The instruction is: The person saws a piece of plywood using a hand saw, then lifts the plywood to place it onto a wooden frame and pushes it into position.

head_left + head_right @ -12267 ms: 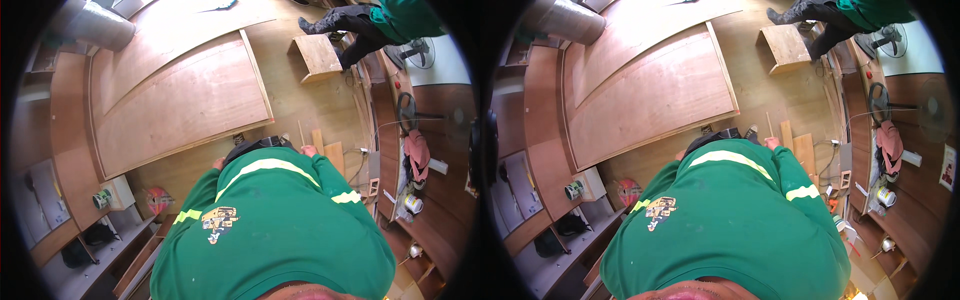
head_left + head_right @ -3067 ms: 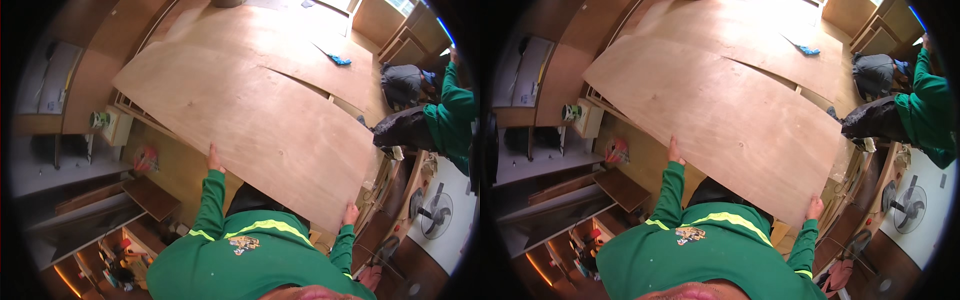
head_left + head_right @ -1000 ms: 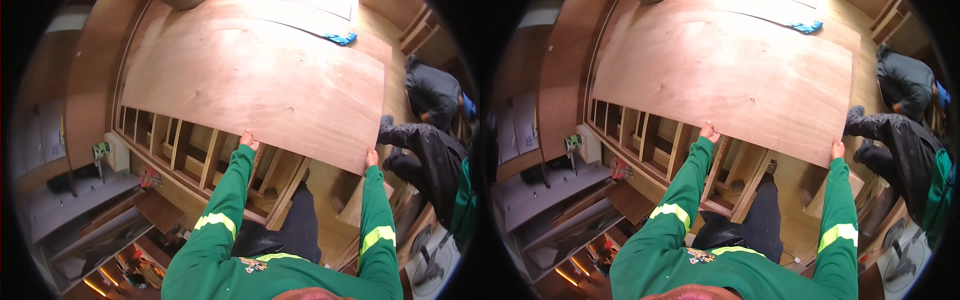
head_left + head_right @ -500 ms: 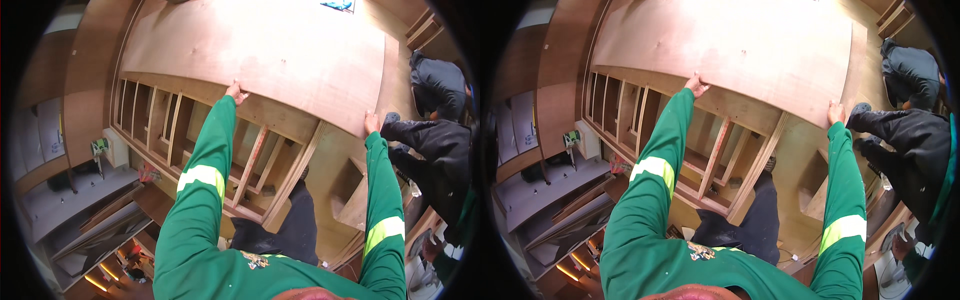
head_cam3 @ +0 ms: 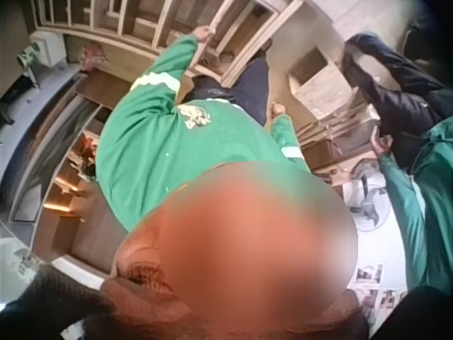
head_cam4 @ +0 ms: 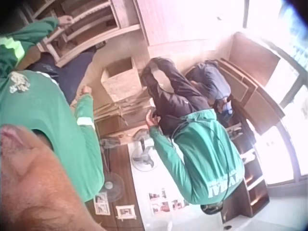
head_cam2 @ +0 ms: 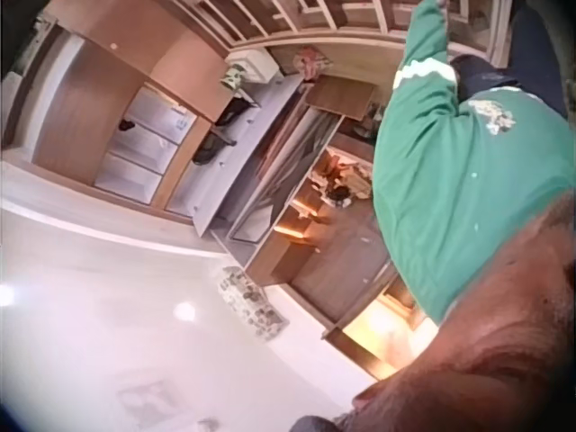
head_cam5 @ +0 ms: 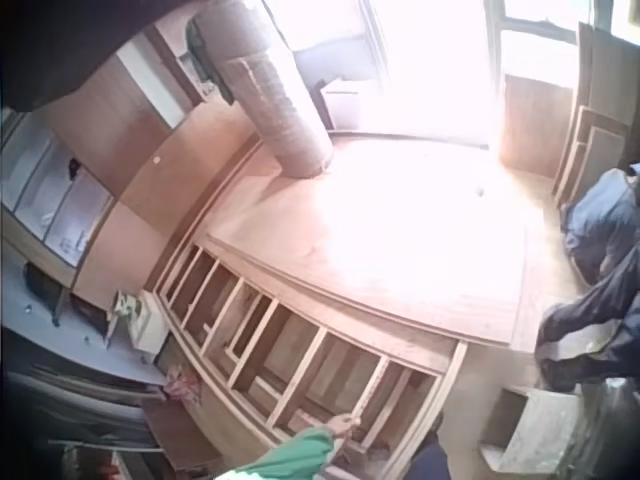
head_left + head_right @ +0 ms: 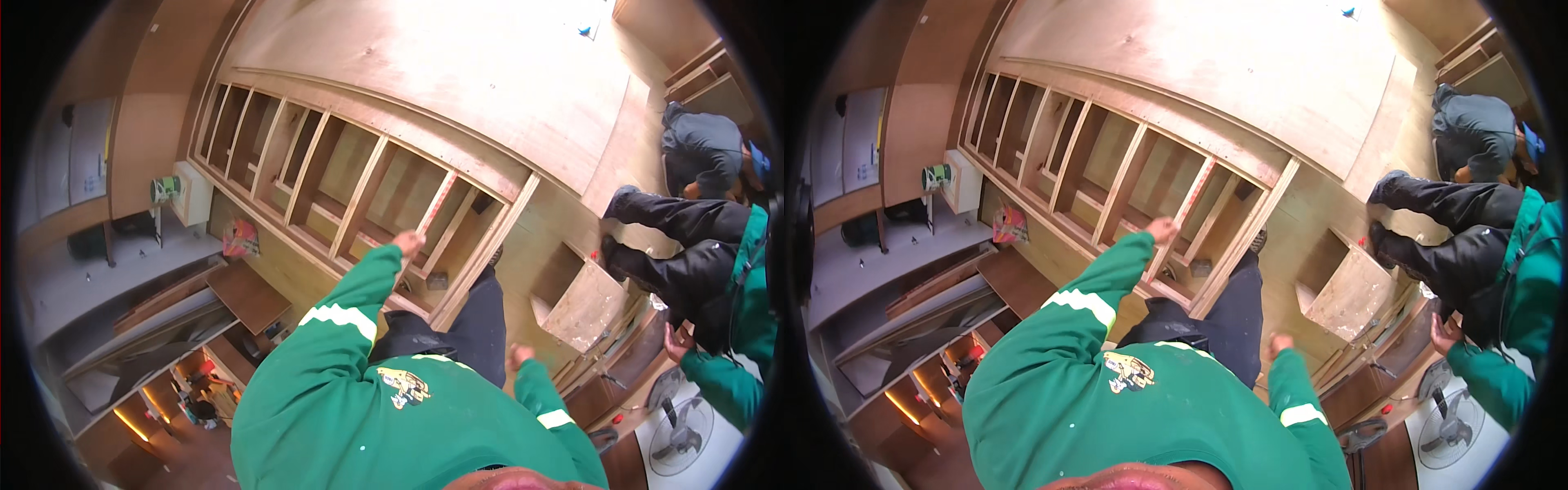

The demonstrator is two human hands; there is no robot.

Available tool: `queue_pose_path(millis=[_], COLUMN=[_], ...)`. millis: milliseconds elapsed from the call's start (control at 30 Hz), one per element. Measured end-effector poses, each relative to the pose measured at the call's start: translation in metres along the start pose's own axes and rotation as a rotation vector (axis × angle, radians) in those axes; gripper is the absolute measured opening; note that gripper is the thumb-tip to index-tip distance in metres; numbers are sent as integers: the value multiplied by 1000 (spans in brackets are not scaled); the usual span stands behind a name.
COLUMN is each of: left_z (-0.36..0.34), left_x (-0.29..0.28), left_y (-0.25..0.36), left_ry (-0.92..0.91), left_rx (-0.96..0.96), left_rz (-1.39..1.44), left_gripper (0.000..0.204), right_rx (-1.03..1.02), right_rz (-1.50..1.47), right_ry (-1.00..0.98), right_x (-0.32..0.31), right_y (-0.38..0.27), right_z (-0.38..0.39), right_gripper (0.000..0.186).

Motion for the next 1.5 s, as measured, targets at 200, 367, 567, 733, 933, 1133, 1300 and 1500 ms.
queue_pose_path(millis=[200,367,567,733,933,1133,1300,1500], left_z=[149,215,293,363,389,352,315,209], left_x=[50,-4,-55,-12,137,162,95,-50], left_y=[-153,-243,-323,-405,-453,-321,-315,-131], left_ry=[-103,99,422,604,413,464,559,732], left_rx=[-272,-187,-296,-404,-567,317,-264,98], left_rz=[288,607,878,1170,1342,92,333,39], left_gripper=[32,16,22,20,21,27,40,65], right_rx=[260,120,-5,112,67,148,228,496], right_rz=[-849,-884,-585,-959,-1050,-997,-1019,-634], right_ry=[312,481,724,417,367,375,287,-23], right_x=[130,129,49,37,4,-6,0,38], right_y=[-19,-21,-73,-107,-163,-121,-102,-163], right_z=[129,73,58,72,100,102,97,70], right_gripper=[39,43,33,27,38,34,37,70])
Point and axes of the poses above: each hand's wrist, its own z-axis away from the middle knuckle, its own x-axis out of the palm, y = z × x, the point moved 8 cm from there along -z, towards the middle knuckle, and after that the axes turned 9 degrees about -z, right-handed, at the moved point
